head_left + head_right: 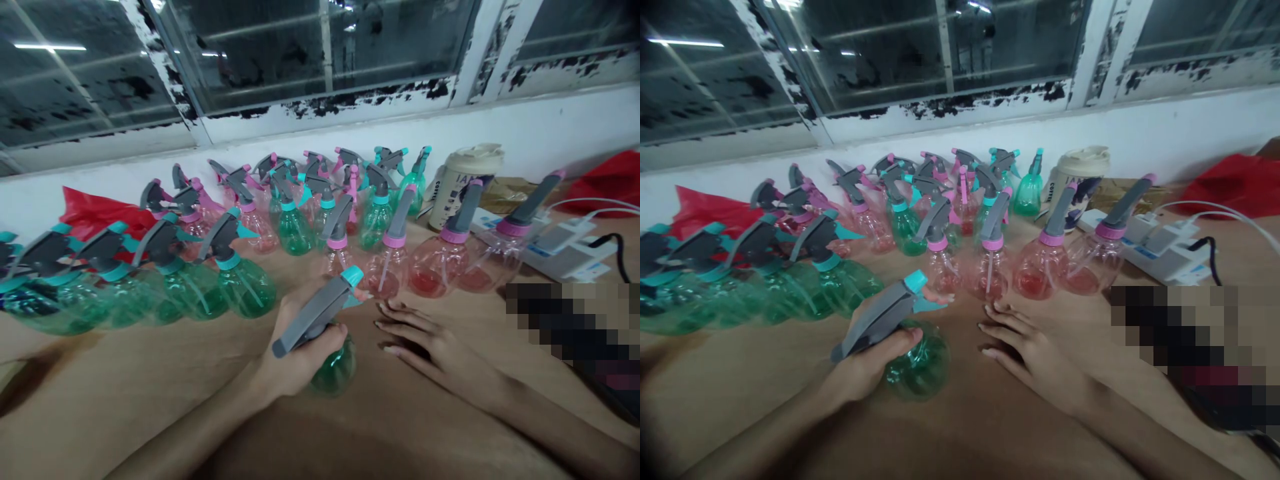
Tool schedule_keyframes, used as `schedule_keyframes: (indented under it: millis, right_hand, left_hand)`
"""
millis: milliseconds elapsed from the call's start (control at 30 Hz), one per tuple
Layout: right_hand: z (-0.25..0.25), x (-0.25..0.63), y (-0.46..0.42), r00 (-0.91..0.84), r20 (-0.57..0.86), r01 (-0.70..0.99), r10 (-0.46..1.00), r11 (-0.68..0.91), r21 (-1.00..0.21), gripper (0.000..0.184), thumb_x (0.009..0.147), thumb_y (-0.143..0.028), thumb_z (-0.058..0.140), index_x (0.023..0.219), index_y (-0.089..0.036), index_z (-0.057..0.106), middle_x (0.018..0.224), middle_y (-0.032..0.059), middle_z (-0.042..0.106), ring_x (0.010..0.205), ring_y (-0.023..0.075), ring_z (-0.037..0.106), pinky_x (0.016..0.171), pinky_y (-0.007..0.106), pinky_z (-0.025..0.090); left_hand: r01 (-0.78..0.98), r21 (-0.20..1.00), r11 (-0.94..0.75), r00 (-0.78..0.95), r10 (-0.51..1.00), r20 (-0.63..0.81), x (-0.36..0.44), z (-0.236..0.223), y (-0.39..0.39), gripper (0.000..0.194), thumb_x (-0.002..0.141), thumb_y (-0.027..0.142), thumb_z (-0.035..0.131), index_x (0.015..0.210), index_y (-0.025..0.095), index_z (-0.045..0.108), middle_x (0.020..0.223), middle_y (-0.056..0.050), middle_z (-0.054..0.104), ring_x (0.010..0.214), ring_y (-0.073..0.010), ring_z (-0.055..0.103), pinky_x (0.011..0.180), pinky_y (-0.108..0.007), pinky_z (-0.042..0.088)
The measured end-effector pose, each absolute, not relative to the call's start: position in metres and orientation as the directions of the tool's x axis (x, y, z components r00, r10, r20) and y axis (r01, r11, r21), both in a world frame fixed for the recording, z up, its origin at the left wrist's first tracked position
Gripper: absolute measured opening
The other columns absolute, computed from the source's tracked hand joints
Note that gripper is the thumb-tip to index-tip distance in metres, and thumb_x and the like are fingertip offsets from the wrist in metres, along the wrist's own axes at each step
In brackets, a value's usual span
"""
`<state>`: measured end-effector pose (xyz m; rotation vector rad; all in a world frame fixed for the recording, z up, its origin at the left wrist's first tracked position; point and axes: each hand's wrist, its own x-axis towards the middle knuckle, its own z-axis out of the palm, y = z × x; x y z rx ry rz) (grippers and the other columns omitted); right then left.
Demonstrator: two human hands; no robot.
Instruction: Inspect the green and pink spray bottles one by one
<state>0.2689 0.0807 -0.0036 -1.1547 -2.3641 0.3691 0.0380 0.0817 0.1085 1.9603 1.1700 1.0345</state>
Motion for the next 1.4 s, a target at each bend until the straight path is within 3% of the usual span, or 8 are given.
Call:
schedule_keyframes:
  millis: [267,367,500,667,967,1067,1200,1400]
  right_hand:
    - [-0.0046,0.2691,0.0807,-0.529,0.287,0.672,0.799,0.6,-0.434,0.033,0.089,-0.036,0.048,0.121,-0.028,0.056,0.128,0.0013,0.055,0.126,0.0206,0.041,0.104,0.044,0.038]
    - [-0.0042,0.2693,0.0806,-0.526,0.296,0.67,0.797,0.603,-0.433,0.033,0.089,-0.036,0.048,0.12,-0.029,0.056,0.13,0.0008,0.053,0.125,0.0206,0.043,0.103,0.044,0.038]
    - [-0.0042,0.2692,0.0803,-0.521,0.299,0.668,0.799,0.6,-0.44,0.034,0.089,-0.036,0.048,0.121,-0.028,0.055,0.13,0.0019,0.054,0.124,0.0211,0.043,0.103,0.045,0.038]
    - [-0.003,0.2687,0.0797,-0.514,0.31,0.657,0.8,0.599,-0.458,0.033,0.088,-0.034,0.049,0.12,-0.029,0.056,0.127,0.0022,0.056,0.125,0.0216,0.043,0.103,0.046,0.038]
    - [-0.0035,0.2693,0.0803,-0.531,0.288,0.668,0.797,0.603,-0.437,0.033,0.089,-0.036,0.048,0.121,-0.028,0.056,0.13,0.0026,0.054,0.126,0.0216,0.041,0.104,0.046,0.037]
    - [-0.0033,0.2691,0.0798,-0.529,0.287,0.669,0.799,0.6,-0.439,0.034,0.089,-0.036,0.047,0.121,-0.028,0.055,0.129,0.0027,0.054,0.126,0.0213,0.041,0.104,0.046,0.037]
    - [-0.0026,0.2692,0.0795,-0.526,0.299,0.653,0.796,0.604,-0.457,0.032,0.089,-0.035,0.048,0.12,-0.03,0.056,0.128,0.0024,0.055,0.125,0.0221,0.042,0.103,0.047,0.038]
    - [-0.0028,0.2694,0.0797,-0.529,0.299,0.654,0.794,0.606,-0.453,0.033,0.089,-0.034,0.048,0.121,-0.029,0.055,0.129,0.0026,0.054,0.126,0.0222,0.041,0.103,0.047,0.038]
  left_hand:
    - [0.445,0.782,-0.438,0.282,0.896,0.341,0.0416,0.1074,0.0828,0.017,0.067,0.018,0.048,0.056,0.022,0.037,0.054,0.007,0.033,0.047,-0.011,0.032,0.045,-0.024,0.032]
    - [0.441,0.802,-0.404,0.282,0.91,0.303,0.0416,0.1075,0.0824,0.012,0.068,0.018,0.049,0.06,0.023,0.043,0.053,0.007,0.031,0.045,-0.0106,0.03,0.043,-0.023,0.031]
    - [0.453,0.781,-0.429,0.252,0.902,0.349,0.0406,0.1071,0.0821,0.006,0.067,0.017,0.053,0.063,0.022,0.052,0.057,0.005,0.041,0.051,-0.0126,0.042,0.053,-0.027,0.043]
    - [0.445,0.775,-0.449,0.327,0.887,0.326,0.0386,0.1097,0.0829,0.018,0.068,0.013,0.049,0.075,0.023,0.062,0.057,0.004,0.051,0.053,-0.0142,0.049,0.054,-0.028,0.047]
    - [0.48,0.78,-0.401,0.252,0.915,0.316,0.035,0.1017,0.0828,0.009,0.068,0.026,0.052,0.062,0.022,0.057,0.052,0.003,0.048,0.05,-0.0144,0.047,0.049,-0.027,0.044]
    - [0.449,0.816,-0.363,0.279,0.925,0.258,0.0357,0.1027,0.0826,0.008,0.07,0.023,0.052,0.066,0.022,0.059,0.052,0.003,0.049,0.051,-0.0142,0.049,0.054,-0.028,0.047]
    - [0.457,0.791,-0.407,0.283,0.91,0.304,0.0365,0.1067,0.083,0.005,0.068,0.022,0.051,0.067,0.023,0.056,0.058,0.002,0.052,0.053,-0.0152,0.049,0.054,-0.029,0.046]
    - [0.449,0.783,-0.431,0.289,0.899,0.329,0.0383,0.1073,0.0824,0.007,0.069,0.02,0.05,0.064,0.024,0.047,0.055,0.004,0.04,0.051,-0.0137,0.037,0.05,-0.028,0.04]
